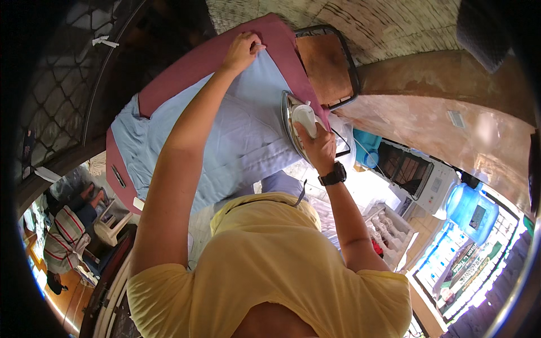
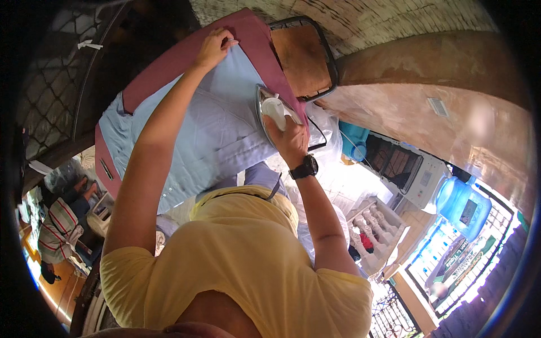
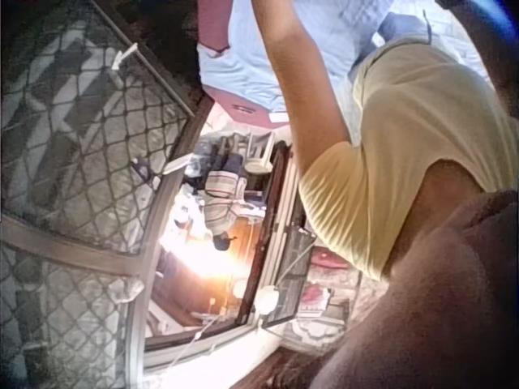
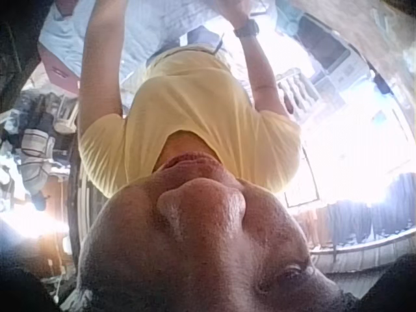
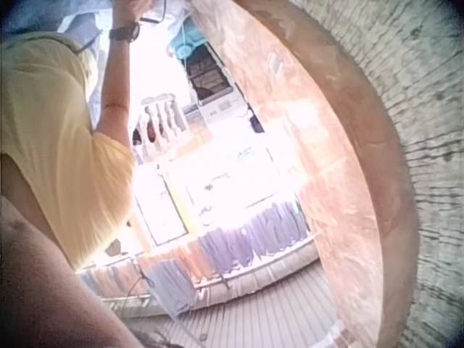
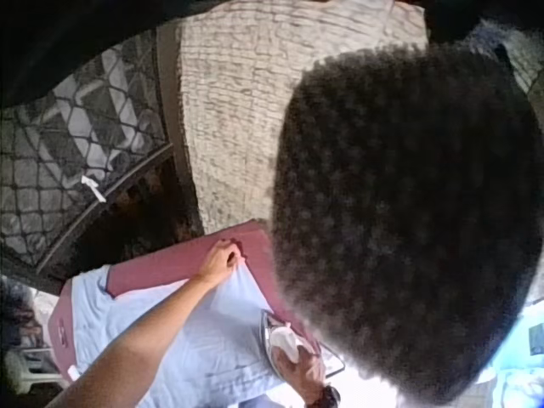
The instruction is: The person irons a light blue shirt on an ironing board, using an iron to press the front panels, collar, and sleeves. The person periodically repositions the shirt to reach different sections.
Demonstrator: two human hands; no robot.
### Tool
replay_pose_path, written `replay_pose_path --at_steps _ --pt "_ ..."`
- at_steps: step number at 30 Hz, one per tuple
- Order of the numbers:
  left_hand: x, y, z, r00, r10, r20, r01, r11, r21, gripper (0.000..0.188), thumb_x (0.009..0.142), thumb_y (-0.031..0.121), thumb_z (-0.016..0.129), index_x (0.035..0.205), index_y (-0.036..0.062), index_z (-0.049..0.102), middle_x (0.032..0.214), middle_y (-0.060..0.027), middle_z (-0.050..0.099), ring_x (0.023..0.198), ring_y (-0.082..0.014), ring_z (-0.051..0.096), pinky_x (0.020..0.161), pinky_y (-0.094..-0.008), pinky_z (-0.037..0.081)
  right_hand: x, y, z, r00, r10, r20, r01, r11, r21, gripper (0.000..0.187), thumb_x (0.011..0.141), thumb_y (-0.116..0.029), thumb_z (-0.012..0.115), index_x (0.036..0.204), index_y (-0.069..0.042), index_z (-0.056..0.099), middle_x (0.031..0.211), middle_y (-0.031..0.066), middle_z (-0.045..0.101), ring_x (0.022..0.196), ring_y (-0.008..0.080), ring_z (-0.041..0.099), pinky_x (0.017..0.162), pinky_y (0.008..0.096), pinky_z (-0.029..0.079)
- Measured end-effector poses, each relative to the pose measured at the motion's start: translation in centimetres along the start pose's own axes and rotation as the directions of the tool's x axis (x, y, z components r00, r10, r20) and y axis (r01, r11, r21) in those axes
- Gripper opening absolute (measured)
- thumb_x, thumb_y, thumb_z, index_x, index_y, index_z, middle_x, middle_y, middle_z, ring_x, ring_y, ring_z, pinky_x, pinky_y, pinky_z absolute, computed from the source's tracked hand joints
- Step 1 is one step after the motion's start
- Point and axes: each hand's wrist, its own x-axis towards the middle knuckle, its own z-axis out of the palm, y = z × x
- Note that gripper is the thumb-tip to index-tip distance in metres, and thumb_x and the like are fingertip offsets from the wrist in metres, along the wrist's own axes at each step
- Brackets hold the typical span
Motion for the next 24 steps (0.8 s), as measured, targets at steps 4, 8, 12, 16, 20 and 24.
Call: replay_pose_path --at_steps 4,8,12,16,20,24 --pt "-0.2 -0.5 0.4 1.0 -0.015 -0.017 0.015 1.0 -0.005 0.022 0.085 0.022 0.072 0.085 0.004 0.059 0.082 -0.0109 0.056 0.085 -0.0331 0.056 0.075 -0.0446 0.044 0.9 -0.1 0.5 0.999 0.022 0.027 -0.023 1.0 0.01 0.039 0.087 -0.039 0.072 0.085 -0.001 0.067 0.059 0.014 0.064 0.055 0.0306 0.067 0.053 0.0388 0.051" --pt "-0.3 -0.6 0.9 0.999 -0.009 -0.039 0.009 1.0 0.011 0.022 0.085 0.022 0.071 0.084 0.0043 0.059 0.08 -0.0103 0.055 0.083 -0.0324 0.055 0.076 -0.0441 0.044 1.5 0.2 1.3 0.995 0.084 0.062 -0.08 0.995 -0.064 0.041 0.088 -0.042 0.07 0.086 -0.001 0.068 0.058 0.0116 0.064 0.054 0.0282 0.067 0.053 0.0376 0.051" --pt "-0.5 -0.8 1.0 0.999 -0.02 -0.047 0.02 1.0 0.004 0.023 0.086 0.023 0.071 0.084 0.0041 0.059 0.079 -0.0099 0.055 0.084 -0.0316 0.054 0.077 -0.0437 0.044 1.4 0.1 1.2 0.991 0.112 0.076 -0.109 0.993 -0.047 0.044 0.088 -0.046 0.069 0.09 -0.001 0.07 0.06 0.0115 0.065 0.055 0.0276 0.067 0.054 0.0369 0.051" --pt "-0.5 -0.7 0.8 0.999 -0.034 -0.016 0.034 0.999 -0.016 0.024 0.086 0.025 0.071 0.084 0.004 0.059 0.081 -0.0101 0.055 0.085 -0.0314 0.054 0.077 -0.0439 0.044 2.9 -0.9 1.0 0.965 0.2 0.167 -0.189 0.979 -0.08 0.047 0.087 -0.047 0.069 0.099 -0.002 0.071 0.065 0.014 0.067 0.061 0.0302 0.069 0.058 0.0391 0.053" --pt "-0.3 -0.7 0.5 1.0 -0.016 -0.011 0.016 1.0 0.02 0.024 0.085 0.025 0.073 0.086 0.0045 0.061 0.082 -0.0099 0.057 0.086 -0.0312 0.055 0.078 -0.0427 0.044 3.5 -1.3 1.1 0.975 0.176 0.133 -0.172 0.984 -0.047 0.046 0.087 -0.048 0.069 0.098 -0.003 0.07 0.073 0.0172 0.069 0.069 0.0359 0.069 0.063 0.0422 0.053" --pt "-0.2 -0.4 0.3 0.999 -0.045 -0.015 0.046 0.998 0.044 0.025 0.083 0.026 0.075 0.088 0.0048 0.063 0.083 -0.0087 0.059 0.085 -0.0294 0.057 0.077 -0.0409 0.046 2.9 -0.8 1.1 0.985 0.136 0.103 -0.137 0.991 0.003 0.044 0.086 -0.046 0.07 0.091 -0.002 0.069 0.078 0.0195 0.069 0.072 0.0381 0.068 0.065 0.0432 0.053"
